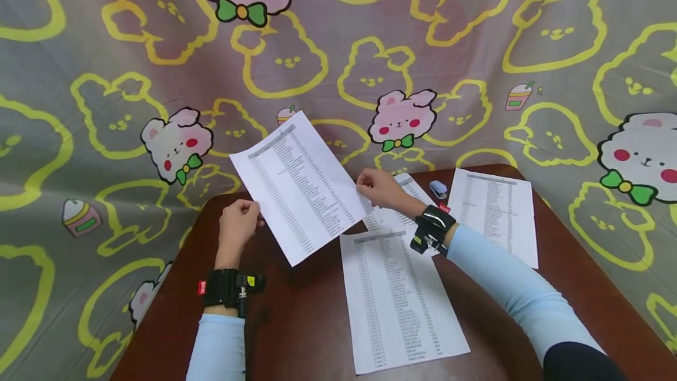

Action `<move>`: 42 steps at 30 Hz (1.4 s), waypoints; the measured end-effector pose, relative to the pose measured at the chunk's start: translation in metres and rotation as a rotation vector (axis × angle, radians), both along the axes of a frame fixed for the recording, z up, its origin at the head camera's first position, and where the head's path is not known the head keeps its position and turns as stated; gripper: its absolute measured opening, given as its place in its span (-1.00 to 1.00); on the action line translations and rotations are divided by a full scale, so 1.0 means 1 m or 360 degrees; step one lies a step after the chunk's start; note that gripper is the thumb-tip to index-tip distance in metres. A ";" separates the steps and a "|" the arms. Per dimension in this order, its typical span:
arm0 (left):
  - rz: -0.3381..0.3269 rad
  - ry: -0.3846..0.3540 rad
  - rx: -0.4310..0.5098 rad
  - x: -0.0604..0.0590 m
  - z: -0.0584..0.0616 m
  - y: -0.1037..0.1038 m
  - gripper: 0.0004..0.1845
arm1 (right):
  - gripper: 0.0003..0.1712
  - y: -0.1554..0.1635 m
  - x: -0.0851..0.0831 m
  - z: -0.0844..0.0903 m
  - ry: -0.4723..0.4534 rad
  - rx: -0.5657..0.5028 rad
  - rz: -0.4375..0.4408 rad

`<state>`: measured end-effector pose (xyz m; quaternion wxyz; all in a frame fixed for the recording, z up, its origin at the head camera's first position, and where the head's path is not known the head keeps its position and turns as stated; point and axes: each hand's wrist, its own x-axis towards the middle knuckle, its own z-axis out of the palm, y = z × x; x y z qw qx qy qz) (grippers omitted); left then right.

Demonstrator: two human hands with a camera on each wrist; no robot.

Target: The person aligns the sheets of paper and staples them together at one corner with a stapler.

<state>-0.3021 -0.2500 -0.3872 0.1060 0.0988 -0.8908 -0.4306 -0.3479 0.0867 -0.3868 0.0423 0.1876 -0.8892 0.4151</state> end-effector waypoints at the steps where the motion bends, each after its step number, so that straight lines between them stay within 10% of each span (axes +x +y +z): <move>1: 0.0000 0.0000 0.0002 0.001 0.001 0.000 -0.57 | -0.87 0.001 0.002 0.002 -0.0013 -0.0013 0.0010; 20: -0.0045 0.0119 0.0035 0.005 0.012 0.017 -0.63 | -0.87 0.037 0.031 0.016 -0.0320 -0.0238 0.0199; 42: -0.0228 0.0186 -0.0049 0.008 0.016 0.040 -0.64 | -0.82 0.070 0.052 0.013 -0.0472 -0.0281 0.0110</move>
